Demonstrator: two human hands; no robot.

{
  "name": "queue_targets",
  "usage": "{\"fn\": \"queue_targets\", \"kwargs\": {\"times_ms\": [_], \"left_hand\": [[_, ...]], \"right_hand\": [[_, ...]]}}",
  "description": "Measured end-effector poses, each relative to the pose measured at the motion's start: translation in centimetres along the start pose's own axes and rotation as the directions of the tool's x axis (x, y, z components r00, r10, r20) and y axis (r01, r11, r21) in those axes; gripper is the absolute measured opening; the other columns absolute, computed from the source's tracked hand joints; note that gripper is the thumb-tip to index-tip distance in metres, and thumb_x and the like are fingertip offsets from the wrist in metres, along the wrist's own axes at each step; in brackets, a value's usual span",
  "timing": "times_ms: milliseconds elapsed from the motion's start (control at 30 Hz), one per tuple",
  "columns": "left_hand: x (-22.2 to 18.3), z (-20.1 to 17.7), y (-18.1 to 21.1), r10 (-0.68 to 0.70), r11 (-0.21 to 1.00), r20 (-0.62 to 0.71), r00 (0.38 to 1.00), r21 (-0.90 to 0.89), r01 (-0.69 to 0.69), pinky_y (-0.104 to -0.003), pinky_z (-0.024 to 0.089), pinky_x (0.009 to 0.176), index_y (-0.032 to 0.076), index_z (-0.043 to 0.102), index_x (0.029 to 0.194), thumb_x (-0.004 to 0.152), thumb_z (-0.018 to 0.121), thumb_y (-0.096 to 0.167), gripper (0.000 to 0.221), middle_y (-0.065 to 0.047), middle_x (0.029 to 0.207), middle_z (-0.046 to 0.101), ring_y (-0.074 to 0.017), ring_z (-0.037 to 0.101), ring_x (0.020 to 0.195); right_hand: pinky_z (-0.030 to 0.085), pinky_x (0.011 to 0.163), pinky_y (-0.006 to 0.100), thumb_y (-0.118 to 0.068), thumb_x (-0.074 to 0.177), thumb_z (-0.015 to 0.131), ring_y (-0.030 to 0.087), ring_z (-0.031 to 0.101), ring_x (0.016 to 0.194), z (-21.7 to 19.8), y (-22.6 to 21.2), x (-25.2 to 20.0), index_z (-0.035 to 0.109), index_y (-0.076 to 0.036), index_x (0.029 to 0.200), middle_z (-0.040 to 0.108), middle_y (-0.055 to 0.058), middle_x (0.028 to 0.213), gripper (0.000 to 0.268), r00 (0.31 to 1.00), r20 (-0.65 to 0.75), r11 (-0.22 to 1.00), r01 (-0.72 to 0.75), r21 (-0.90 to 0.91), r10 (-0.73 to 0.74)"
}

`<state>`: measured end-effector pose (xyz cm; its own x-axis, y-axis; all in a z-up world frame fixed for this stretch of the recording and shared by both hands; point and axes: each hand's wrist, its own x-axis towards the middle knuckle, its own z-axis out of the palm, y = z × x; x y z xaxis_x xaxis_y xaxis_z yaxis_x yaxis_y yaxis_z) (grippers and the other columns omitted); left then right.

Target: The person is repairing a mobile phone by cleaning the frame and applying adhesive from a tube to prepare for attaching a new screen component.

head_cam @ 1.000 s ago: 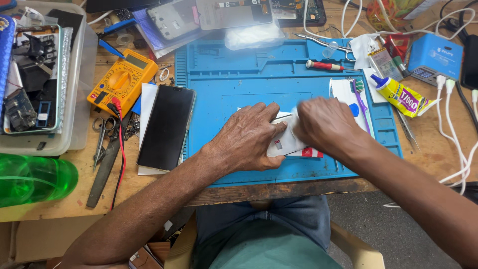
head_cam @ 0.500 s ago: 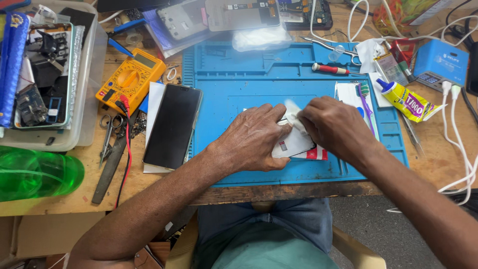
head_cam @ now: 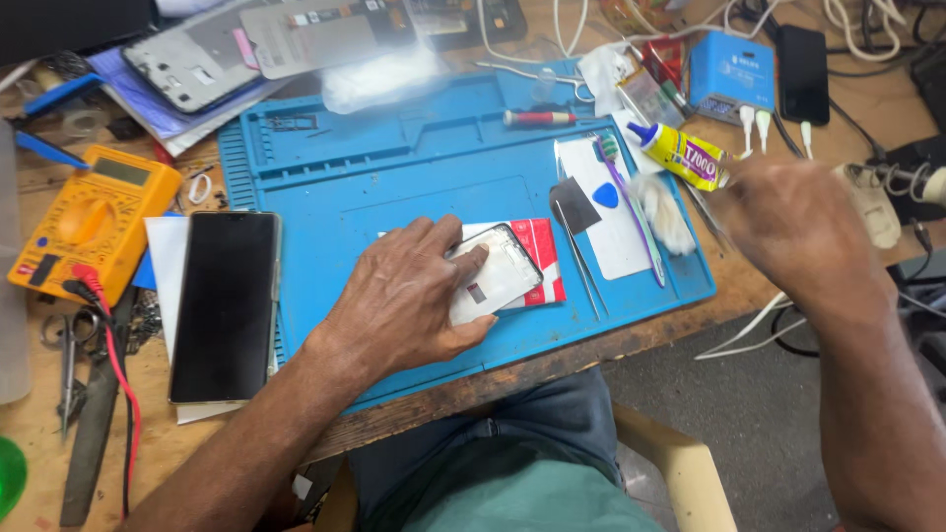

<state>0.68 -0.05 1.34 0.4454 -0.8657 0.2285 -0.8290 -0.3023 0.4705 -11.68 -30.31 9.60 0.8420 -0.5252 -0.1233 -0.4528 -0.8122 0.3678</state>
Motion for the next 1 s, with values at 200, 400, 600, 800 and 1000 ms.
{"fn": "queue_targets", "kwargs": {"times_ms": [200,400,600,800,1000], "left_hand": [[0.1,0.2,0.0,-0.039,0.999,0.06,0.997,0.022,0.038,-0.048,0.052,0.076,0.003,0.072,0.115,0.071,0.08,0.045,0.061,-0.014,0.095,0.059,-0.0291,0.059,0.086],[-0.5,-0.4,-0.3,-0.046,0.999,0.08,0.996,-0.025,0.048,-0.05,0.054,0.078,0.0,0.072,0.106,0.074,0.078,0.051,0.06,-0.016,0.099,0.059,-0.0294,0.061,0.092],[-0.2,-0.1,-1.4,-0.138,0.961,0.146,0.98,-0.22,0.168,-0.049,0.056,0.066,0.006,0.075,0.116,0.069,0.073,0.056,0.069,-0.014,0.099,0.059,-0.0299,0.065,0.087],[-0.2,0.1,-1.5,-0.088,0.972,0.107,0.99,-0.208,0.109,-0.048,0.057,0.067,0.003,0.074,0.119,0.071,0.073,0.056,0.072,-0.018,0.099,0.06,-0.0309,0.066,0.087],[0.0,-0.1,-1.8,-0.16,0.946,0.192,0.968,-0.25,0.206,-0.046,0.059,0.064,0.005,0.074,0.122,0.066,0.073,0.055,0.075,-0.018,0.101,0.062,-0.03,0.068,0.086]], "right_hand": [[0.06,0.071,0.042,-0.023,0.089,0.074,0.028,0.075,0.078,5.1,-2.7,-2.7,0.077,-0.01,0.113,0.077,0.014,0.1,0.027,0.961,-0.158,0.791,0.275,0.546,-0.225],[0.058,0.075,0.041,-0.019,0.087,0.074,0.026,0.073,0.084,6.6,-6.7,-3.1,0.069,-0.01,0.133,0.076,0.011,0.097,0.047,0.954,-0.131,0.83,0.298,0.471,-0.269],[0.058,0.075,0.031,0.002,0.089,0.071,0.018,0.071,0.083,8.9,-3.4,-0.9,0.074,0.0,0.122,0.076,0.016,0.095,0.033,0.988,0.04,0.131,-0.02,0.991,-0.151],[0.059,0.085,0.025,0.002,0.102,0.067,0.014,0.07,0.094,10.3,-6.1,0.0,0.066,0.0,0.138,0.072,0.012,0.11,0.037,0.991,-0.11,-0.615,0.037,0.788,-0.081],[0.057,0.091,0.03,-0.005,0.109,0.065,0.016,0.07,0.104,9.3,-9.4,-0.4,0.059,-0.007,0.147,0.072,0.009,0.115,0.038,0.996,-0.082,-0.877,0.024,0.48,-0.018]]}}
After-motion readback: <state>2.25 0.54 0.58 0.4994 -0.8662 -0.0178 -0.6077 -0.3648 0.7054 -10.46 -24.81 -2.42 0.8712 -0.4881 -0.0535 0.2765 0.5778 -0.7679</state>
